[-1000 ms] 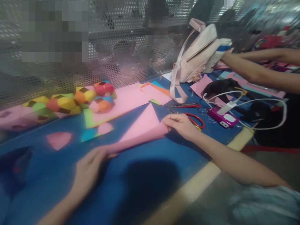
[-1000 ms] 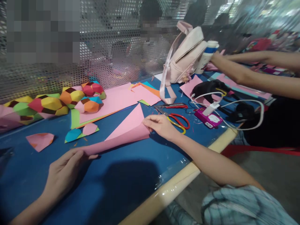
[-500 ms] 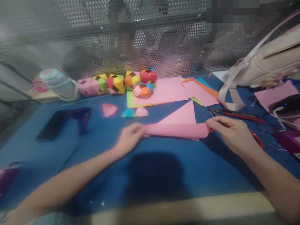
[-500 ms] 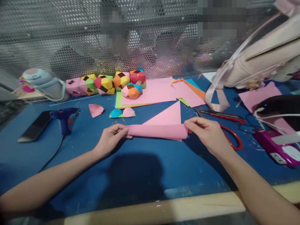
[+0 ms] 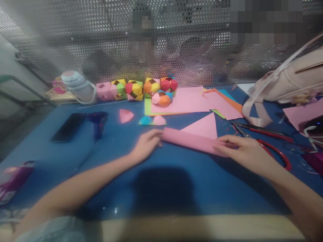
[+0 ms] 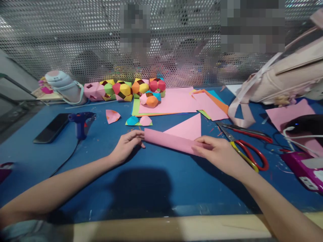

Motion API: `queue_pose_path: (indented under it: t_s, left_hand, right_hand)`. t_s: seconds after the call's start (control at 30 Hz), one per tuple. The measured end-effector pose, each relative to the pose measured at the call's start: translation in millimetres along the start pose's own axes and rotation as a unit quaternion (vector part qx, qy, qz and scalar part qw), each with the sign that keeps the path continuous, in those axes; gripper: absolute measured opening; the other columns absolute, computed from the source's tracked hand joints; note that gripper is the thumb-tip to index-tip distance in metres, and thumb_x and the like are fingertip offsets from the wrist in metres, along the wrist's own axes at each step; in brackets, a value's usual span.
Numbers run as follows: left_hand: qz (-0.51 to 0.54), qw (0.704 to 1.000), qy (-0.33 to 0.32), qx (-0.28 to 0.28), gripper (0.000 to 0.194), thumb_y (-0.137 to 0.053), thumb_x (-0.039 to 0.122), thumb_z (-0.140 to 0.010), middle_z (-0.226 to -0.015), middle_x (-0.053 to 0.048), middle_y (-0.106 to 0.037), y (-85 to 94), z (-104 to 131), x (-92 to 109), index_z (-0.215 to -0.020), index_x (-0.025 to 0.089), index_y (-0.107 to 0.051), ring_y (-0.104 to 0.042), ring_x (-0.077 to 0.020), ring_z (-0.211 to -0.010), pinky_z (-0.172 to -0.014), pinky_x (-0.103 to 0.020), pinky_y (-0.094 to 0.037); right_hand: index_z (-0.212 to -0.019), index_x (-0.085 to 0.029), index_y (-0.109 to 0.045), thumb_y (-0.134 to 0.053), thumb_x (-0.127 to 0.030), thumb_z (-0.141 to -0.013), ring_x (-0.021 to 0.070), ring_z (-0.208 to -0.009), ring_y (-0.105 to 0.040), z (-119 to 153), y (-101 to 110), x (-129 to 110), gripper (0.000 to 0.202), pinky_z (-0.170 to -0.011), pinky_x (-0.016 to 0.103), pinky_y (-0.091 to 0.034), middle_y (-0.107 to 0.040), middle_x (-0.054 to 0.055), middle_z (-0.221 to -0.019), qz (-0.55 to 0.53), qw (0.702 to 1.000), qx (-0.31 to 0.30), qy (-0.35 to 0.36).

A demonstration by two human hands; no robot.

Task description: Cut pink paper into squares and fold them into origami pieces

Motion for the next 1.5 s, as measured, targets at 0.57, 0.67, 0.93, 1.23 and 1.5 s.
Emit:
queue_pose_path:
  t_s: [0.57, 0.67, 0.93, 1.23, 1.5]
  left_hand:
    - [-0.139, 0.989, -0.041, 0.011, 0.019, -0.055, 0.033, -0.078, -0.073, -0.001, -0.064, 1.6, -21, -5, -0.074, 0.015, -0.061, -0.057, -0.0149, -0.071, -0.066, -0.025, -0.044]
    - [-0.149, 0.988, -0.038, 0.013, 0.019, -0.054, 0.033, -0.078, -0.073, -0.001, -0.064, 2.6, -21, -5, -0.073, 0.016, -0.059, -0.057, -0.0145, -0.070, -0.064, -0.024, -0.043]
    - [-0.188, 0.982, -0.023, 0.009, 0.016, -0.056, 0.031, -0.076, -0.070, 0.000, -0.063, 3.8, -22, -2, -0.072, 0.016, -0.059, -0.057, -0.0150, -0.068, -0.064, -0.025, -0.043]
    - [-0.220, 0.975, -0.015, 0.017, 0.015, -0.055, 0.029, -0.076, -0.071, -0.002, -0.064, 3.1, -22, -4, -0.079, 0.015, -0.061, -0.059, -0.0160, -0.069, -0.067, -0.027, -0.046]
    - [-0.236, 0.971, -0.014, 0.029, 0.011, -0.054, 0.025, -0.075, -0.071, -0.001, -0.063, 1.9, -22, -4, -0.077, 0.016, -0.059, -0.058, -0.0153, -0.068, -0.065, -0.027, -0.045]
  right_hand:
    - [-0.097, -0.021, -0.070, -0.079, -0.043, -0.054, 0.0223, -0.074, -0.065, -7, -6, 21, 0.049, -0.062, 0.033, -0.053, -0.072, 0.005, -0.091, -0.154, 0.979, 0.048, -0.122]
    - [-0.104, -0.018, -0.067, -0.080, -0.041, -0.053, 0.0257, -0.083, -0.068, -5, -12, 24, 0.057, -0.072, 0.038, -0.056, -0.073, 0.007, -0.095, -0.206, 0.968, 0.017, -0.144]
    - [-0.115, -0.019, -0.063, -0.072, -0.038, -0.070, 0.0277, -0.097, -0.067, -2, -23, 38, 0.050, -0.093, 0.050, -0.049, -0.073, 0.007, -0.099, -0.208, 0.970, -0.031, -0.124]
    - [-0.111, -0.018, -0.064, -0.071, -0.038, -0.069, 0.0276, -0.094, -0.067, 4, -25, 37, 0.047, -0.089, 0.048, -0.052, -0.073, 0.007, -0.100, -0.184, 0.975, -0.029, -0.120]
    - [-0.091, -0.017, -0.068, -0.068, -0.041, -0.067, 0.0211, -0.070, -0.065, 7, -25, 33, 0.034, -0.065, 0.035, -0.052, -0.072, 0.004, -0.078, -0.146, 0.985, 0.022, -0.091]
Point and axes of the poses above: each hand's wrist, its own z-axis away from the middle knuckle, its own y-axis out of the back of the hand, x = y × z, the point moved 2 cm from there along -z, towards the middle knuckle
